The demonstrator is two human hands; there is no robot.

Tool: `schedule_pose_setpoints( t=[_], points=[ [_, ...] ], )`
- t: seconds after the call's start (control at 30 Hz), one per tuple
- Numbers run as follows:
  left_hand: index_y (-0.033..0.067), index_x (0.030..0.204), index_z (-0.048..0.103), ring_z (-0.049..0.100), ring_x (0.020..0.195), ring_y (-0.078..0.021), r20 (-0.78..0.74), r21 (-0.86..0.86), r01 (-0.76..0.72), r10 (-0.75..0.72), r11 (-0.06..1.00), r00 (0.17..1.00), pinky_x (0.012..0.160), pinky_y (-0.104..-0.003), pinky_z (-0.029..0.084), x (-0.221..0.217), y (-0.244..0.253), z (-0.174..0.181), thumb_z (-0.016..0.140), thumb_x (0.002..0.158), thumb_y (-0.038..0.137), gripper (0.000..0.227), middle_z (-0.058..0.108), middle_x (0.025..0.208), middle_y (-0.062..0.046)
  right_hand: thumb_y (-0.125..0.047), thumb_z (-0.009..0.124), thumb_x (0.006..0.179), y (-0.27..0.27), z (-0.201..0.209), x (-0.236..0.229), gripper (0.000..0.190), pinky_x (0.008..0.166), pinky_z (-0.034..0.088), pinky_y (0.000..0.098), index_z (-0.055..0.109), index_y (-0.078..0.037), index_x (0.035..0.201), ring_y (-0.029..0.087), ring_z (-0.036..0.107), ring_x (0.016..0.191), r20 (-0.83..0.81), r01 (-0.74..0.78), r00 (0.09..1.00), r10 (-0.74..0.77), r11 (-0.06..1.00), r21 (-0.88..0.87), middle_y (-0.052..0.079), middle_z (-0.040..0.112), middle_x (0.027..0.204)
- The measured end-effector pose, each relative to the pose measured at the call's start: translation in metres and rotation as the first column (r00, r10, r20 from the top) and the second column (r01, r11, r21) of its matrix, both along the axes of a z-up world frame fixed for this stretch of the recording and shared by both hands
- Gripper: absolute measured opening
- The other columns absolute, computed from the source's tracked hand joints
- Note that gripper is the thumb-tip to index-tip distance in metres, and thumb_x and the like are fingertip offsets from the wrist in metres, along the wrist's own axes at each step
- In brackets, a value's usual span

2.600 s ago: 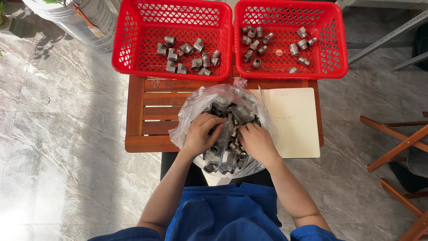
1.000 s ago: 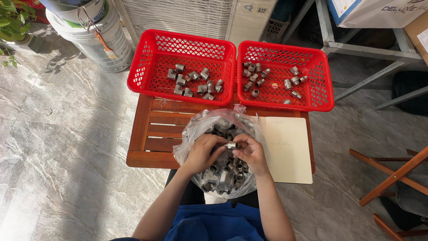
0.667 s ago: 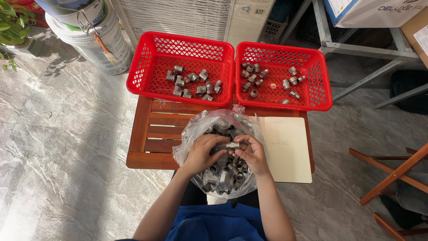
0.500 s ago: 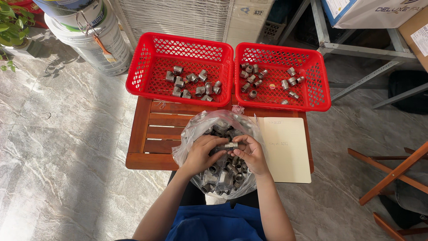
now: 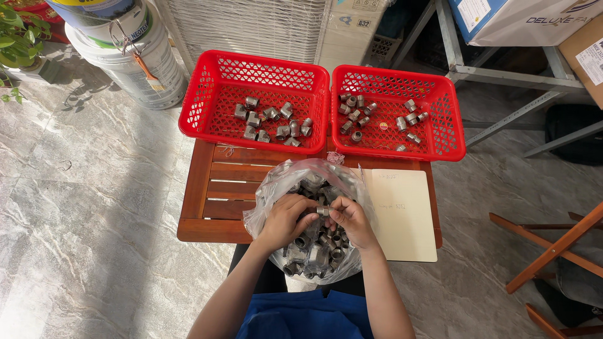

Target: The person sits at a wooden table and sorts small metal pipe fittings from a plastic bag into two red baskets. They repeatedly pick up fittings, inspect them, and place them into the baskets while occasionally writing on a notepad with a pen.

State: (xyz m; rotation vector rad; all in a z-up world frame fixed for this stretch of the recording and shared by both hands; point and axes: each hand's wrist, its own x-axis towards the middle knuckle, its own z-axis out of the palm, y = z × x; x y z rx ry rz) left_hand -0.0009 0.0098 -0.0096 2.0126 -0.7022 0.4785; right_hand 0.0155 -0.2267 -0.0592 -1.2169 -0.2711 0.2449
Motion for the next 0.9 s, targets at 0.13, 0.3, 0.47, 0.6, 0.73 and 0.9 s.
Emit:
schedule_pose_setpoints(
  t=[0.13,0.3,0.47,0.6,0.73,0.9],
  points=[
    [0.0138,0.11,0.072,0.072,0.088,-0.031,-0.004,0.012,0.003,-0.003,1.0,1.0,0.084,-0.045,0.056,0.002,0.001,-0.005,0.064,0.105,0.031,0.02,0.07,0.09,-0.007,-0.015,0.076,0.099,0.001,0.005,-0.001,0.027,0.05,0.051,0.0261,0.064,0.005,0.084,0.022,0.067,0.063,0.027,0.009,1.0,-0.007,0.998,-0.057,0.014,0.06,0.069],
    [0.0134,0.109,0.072,0.071,0.086,-0.0319,-0.022,0.007,0.005,-0.005,1.0,1.0,0.082,-0.045,0.056,0.001,0.001,0.0,0.064,0.105,0.032,0.02,0.07,0.088,-0.008,-0.015,0.076,0.099,0.001,0.007,-0.003,0.026,0.05,0.048,0.0243,0.066,0.006,0.086,0.021,0.067,0.062,0.02,0.03,0.999,-0.028,0.996,-0.087,0.014,0.061,0.067],
    [0.0117,0.115,0.071,0.072,0.088,-0.0323,-0.021,-0.011,0.0,0.0,1.0,1.0,0.083,-0.046,0.056,-0.003,0.0,0.014,0.067,0.104,0.028,0.02,0.07,0.091,-0.008,-0.012,0.08,0.095,0.002,0.014,-0.004,0.022,0.053,0.051,0.0237,0.068,0.007,0.097,0.02,0.069,0.066,0.003,0.057,0.998,-0.057,0.994,-0.092,0.015,0.066,0.074],
    [0.0096,0.121,0.07,0.072,0.092,-0.034,-0.013,-0.038,-0.004,0.004,0.999,1.0,0.085,-0.047,0.056,-0.005,-0.001,0.02,0.07,0.102,0.023,0.024,0.071,0.094,-0.01,0.0,0.08,0.091,0.003,0.015,-0.003,0.028,0.056,0.056,0.0248,0.067,0.009,0.113,0.021,0.071,0.07,-0.011,0.076,0.997,-0.076,0.996,-0.045,0.018,0.071,0.087],
    [0.0101,0.12,0.069,0.073,0.094,-0.0317,0.0,-0.052,-0.006,0.006,0.999,1.0,0.084,-0.045,0.056,-0.004,-0.002,0.018,0.072,0.099,0.019,0.023,0.074,0.103,-0.008,0.005,0.08,0.089,0.002,0.012,-0.002,0.033,0.059,0.058,0.0254,0.067,0.009,0.119,0.021,0.072,0.073,0.011,0.103,0.995,-0.103,0.994,-0.034,0.018,0.072,0.092],
    [0.0112,0.122,0.069,0.073,0.097,-0.0309,-0.01,-0.083,-0.001,0.0,0.997,1.0,0.085,-0.045,0.057,-0.005,-0.002,0.023,0.073,0.096,0.012,0.026,0.075,0.111,-0.007,0.01,0.081,0.085,0.003,0.012,-0.001,0.037,0.063,0.059,0.0263,0.068,0.009,0.119,0.02,0.073,0.077,0.004,0.112,0.994,-0.112,0.994,-0.018,0.017,0.072,0.092]
  ],
)
